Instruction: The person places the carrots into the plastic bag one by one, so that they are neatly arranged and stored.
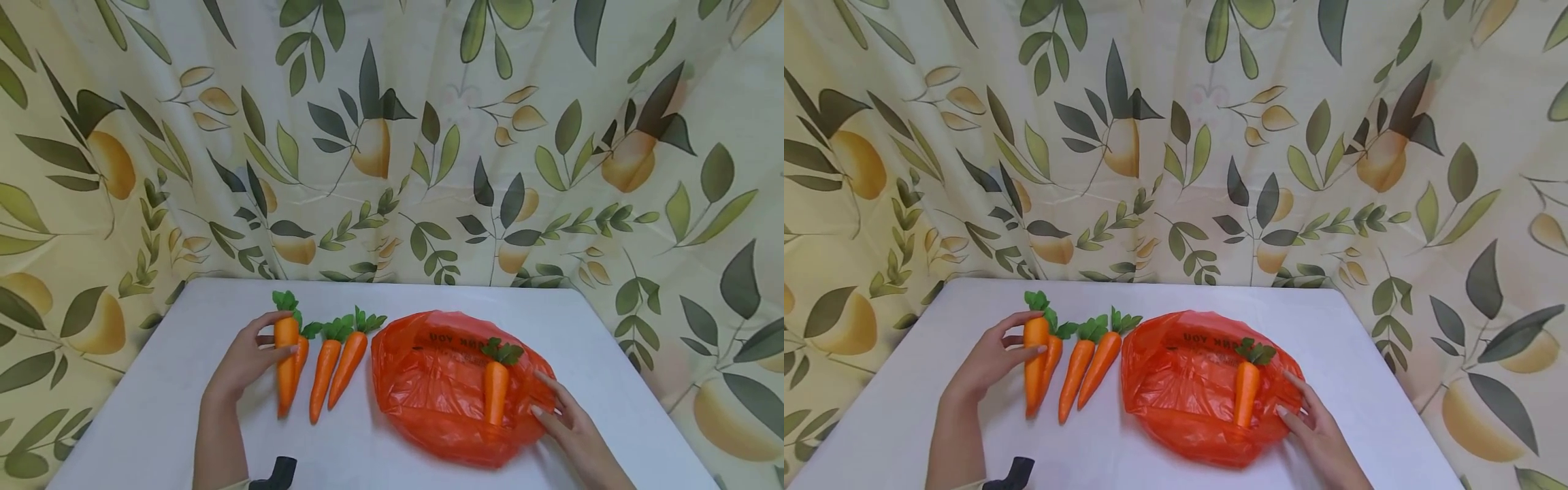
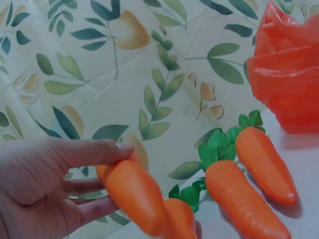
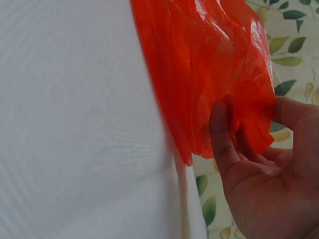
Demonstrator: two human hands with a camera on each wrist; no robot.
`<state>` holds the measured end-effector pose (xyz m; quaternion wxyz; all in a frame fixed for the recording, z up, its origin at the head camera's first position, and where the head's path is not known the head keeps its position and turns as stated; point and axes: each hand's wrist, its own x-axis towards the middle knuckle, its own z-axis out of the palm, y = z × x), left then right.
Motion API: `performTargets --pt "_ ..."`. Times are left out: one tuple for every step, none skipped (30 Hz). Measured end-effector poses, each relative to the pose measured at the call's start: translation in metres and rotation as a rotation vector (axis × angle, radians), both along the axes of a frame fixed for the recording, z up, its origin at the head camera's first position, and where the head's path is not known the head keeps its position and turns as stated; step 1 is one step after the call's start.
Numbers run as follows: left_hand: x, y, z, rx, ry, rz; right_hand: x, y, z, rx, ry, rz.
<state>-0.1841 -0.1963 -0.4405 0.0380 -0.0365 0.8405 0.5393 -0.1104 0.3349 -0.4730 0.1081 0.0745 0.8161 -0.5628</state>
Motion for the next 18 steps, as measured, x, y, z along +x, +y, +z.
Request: performTargets --pt "0.0 0.001 0.001 0.01 0.009 -0.004 0.0 0.001 0.0 0.0 0.002 0.004" --pt "0.0 0.002 0.002 0.026 0.016 -0.011 0.0 0.001 0.0 -0.003 0.001 0.005" --pt "0.0 0.003 0.003 0.04 0.022 -0.018 0.0 0.002 0.0 -0.004 -0.002 0.012" --pt "0.0 0.005 0.003 0.052 0.029 -0.025 -0.001 0.003 0.0 -0.003 -0.007 0.012" --pt "0.0 0.008 0.003 0.071 0.033 -0.035 -0.001 0.004 0.0 -0.003 -0.011 0.01" --pt "-0.001 0.01 0.003 0.087 0.037 -0.041 -0.001 0.005 0.0 -0.002 -0.013 0.008" --pt "-0.001 0.013 0.003 0.098 0.038 -0.047 -0.001 0.005 0.0 0.0 -0.014 0.014" --pt "-0.001 0.016 0.003 0.107 0.037 -0.05 -0.001 0.006 -0.001 -0.001 -0.018 0.008" --pt "-0.001 0.019 0.003 0.11 0.036 -0.053 -0.001 0.005 -0.001 -0.002 -0.02 0.005" --pt "-0.002 0.022 0.004 0.112 0.033 -0.054 -0.001 0.005 -0.001 -0.006 -0.023 -0.001" --pt "-0.002 0.024 0.004 0.116 0.027 -0.055 -0.001 0.004 -0.002 -0.01 -0.02 0.0" --pt "-0.002 0.026 0.005 0.117 0.024 -0.053 -0.001 0.003 -0.003 -0.018 -0.02 -0.001" --pt "-0.003 0.029 0.004 0.125 0.022 -0.051 -0.001 0.003 -0.003 -0.02 -0.02 0.002" --pt "-0.002 0.032 0.005 0.132 0.02 -0.054 -0.001 0.003 -0.003 -0.024 -0.022 -0.002" --pt "-0.003 0.035 0.005 0.144 0.017 -0.06 0.0 0.003 -0.003 -0.029 -0.018 0.002" --pt "-0.003 0.038 0.005 0.155 0.015 -0.066 0.0 0.002 -0.003 -0.029 -0.017 0.001" --pt "-0.003 0.04 0.006 0.167 0.018 -0.071 0.0 0.002 -0.003 -0.034 -0.006 0.001" --pt "-0.003 0.043 0.006 0.178 0.023 -0.075 0.0 0.002 -0.002 -0.036 0.005 0.003"
